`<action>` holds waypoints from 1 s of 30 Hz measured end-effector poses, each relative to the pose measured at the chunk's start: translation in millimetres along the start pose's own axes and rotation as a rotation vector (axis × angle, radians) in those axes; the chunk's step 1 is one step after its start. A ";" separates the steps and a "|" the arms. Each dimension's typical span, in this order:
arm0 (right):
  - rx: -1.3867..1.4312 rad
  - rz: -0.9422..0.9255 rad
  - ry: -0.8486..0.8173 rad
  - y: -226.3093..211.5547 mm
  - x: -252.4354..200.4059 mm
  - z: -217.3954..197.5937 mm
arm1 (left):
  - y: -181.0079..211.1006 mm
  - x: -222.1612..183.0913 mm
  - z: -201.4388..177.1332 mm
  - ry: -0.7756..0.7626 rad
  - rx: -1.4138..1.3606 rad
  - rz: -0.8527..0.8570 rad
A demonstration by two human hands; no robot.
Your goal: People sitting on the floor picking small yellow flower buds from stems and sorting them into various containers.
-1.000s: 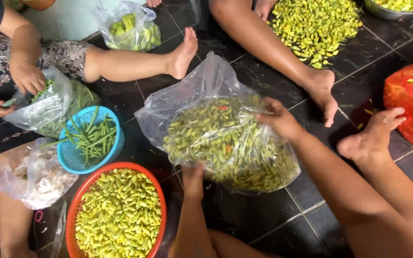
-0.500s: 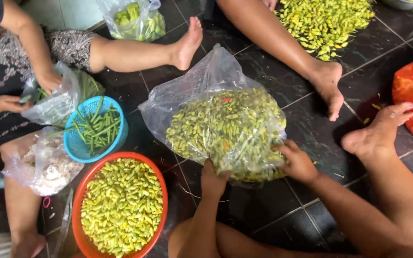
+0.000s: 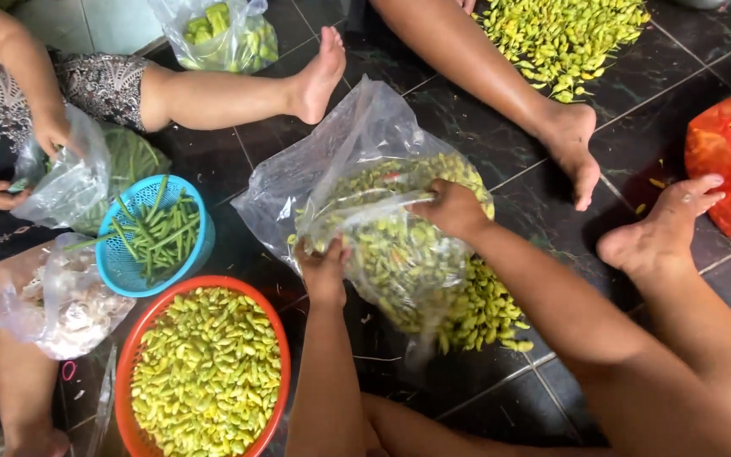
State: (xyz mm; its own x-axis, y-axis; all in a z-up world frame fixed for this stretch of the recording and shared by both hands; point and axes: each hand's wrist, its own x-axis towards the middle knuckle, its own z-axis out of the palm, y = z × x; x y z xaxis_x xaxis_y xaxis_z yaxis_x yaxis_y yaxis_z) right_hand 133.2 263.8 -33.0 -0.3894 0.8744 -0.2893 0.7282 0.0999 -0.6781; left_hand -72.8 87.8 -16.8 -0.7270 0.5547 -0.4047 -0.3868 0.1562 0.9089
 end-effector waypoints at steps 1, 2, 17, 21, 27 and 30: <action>0.037 0.072 -0.007 0.7 10.7 6.6 | -1.4 2.7 6.1 -0.006 -0.179 0.051; 0.036 0.076 -0.005 -0.1 15.0 9.3 | -11.5 5.1 -0.5 -0.009 -0.178 0.048; 0.918 -0.113 -0.352 -17.3 -73.8 -22.5 | -3.6 -164.3 41.6 -0.180 1.383 0.850; 0.650 -0.098 -0.409 -38.9 -108.0 -56.3 | -84.2 -106.6 -2.0 -0.364 1.674 0.582; 0.222 -0.041 -0.045 123.8 -90.9 -38.6 | -79.4 -79.3 -18.5 -0.432 1.640 0.430; -0.306 -0.002 0.004 184.7 -99.9 -19.0 | -92.1 -99.9 -8.2 -0.294 1.609 0.598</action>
State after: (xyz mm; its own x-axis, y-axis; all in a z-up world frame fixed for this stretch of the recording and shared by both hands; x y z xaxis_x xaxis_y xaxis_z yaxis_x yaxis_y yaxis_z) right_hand 317.4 203.9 -116.5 -0.3892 0.8760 -0.2848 0.8637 0.2396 -0.4433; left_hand 30.8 11.3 -60.9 -0.3576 0.9234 -0.1392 0.9097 0.3781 0.1716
